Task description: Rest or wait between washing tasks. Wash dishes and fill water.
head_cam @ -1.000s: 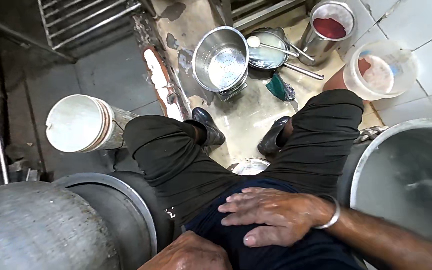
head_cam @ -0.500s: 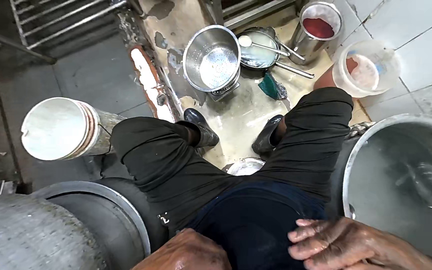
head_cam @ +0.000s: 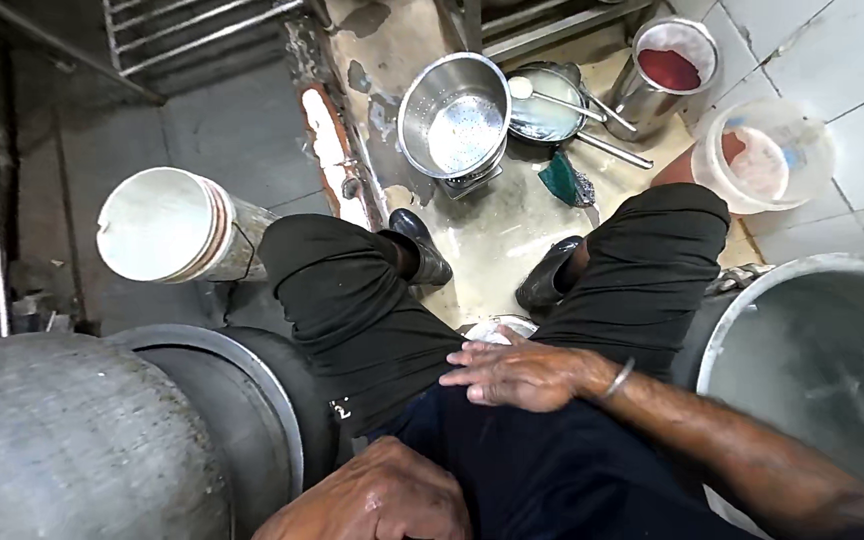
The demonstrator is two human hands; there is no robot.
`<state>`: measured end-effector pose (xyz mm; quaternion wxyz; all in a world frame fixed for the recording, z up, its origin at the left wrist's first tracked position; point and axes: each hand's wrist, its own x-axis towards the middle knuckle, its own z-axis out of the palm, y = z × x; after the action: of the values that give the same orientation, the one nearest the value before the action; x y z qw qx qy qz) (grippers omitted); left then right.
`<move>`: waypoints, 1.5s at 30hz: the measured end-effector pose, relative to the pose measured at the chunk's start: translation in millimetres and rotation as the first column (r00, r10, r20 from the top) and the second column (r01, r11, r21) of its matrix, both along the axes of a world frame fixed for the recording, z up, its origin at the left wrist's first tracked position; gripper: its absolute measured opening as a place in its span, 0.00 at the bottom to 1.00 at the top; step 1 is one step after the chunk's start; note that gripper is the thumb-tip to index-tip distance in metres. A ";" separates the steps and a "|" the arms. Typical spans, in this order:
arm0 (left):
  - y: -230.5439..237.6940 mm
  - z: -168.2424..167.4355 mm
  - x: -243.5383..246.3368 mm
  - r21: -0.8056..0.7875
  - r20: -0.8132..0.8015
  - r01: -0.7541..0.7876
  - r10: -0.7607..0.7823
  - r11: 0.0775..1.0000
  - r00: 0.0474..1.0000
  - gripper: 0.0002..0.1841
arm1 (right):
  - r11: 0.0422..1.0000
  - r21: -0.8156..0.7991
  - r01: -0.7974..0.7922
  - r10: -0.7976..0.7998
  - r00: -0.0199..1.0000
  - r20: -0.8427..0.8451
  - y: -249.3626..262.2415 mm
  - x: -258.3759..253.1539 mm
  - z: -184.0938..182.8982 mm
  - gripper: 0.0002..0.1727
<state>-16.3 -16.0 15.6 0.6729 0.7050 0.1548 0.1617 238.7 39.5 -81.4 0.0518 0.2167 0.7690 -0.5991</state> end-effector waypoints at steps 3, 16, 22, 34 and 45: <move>-2.4 -1.5 -2.1 0.016 0.000 -0.025 0.025 1.000 1.000 0.11 | 0.998 0.063 0.013 -0.022 0.989 0.144 7.1 -10.3 -25.6 0.30; -12.4 -6.2 -8.9 0.040 0.013 -0.075 0.074 0.996 0.997 0.15 | 0.969 0.231 -0.092 -0.064 0.804 0.591 43.2 -8.1 -66.0 0.30; -17.8 -7.4 -17.0 -0.007 0.030 -0.096 0.096 0.995 0.995 0.19 | 0.891 0.415 0.185 -0.242 0.966 0.089 63.1 1.4 10.8 0.30; -12.7 3.1 -19.1 -0.058 0.067 -0.151 0.155 0.987 0.986 0.16 | 0.996 -0.058 0.071 -0.090 0.887 -0.454 -40.3 52.5 32.5 0.34; 17.4 -2.6 -5.2 -0.024 0.083 0.014 -0.012 1.000 0.996 0.18 | 0.895 -0.315 0.316 -0.435 0.774 -0.461 -95.6 158.0 52.9 0.20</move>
<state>-21.5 1.3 13.0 0.6886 0.6902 0.1241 0.1845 396.7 -56.1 -28.5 -0.2555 0.1895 0.6235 -0.7142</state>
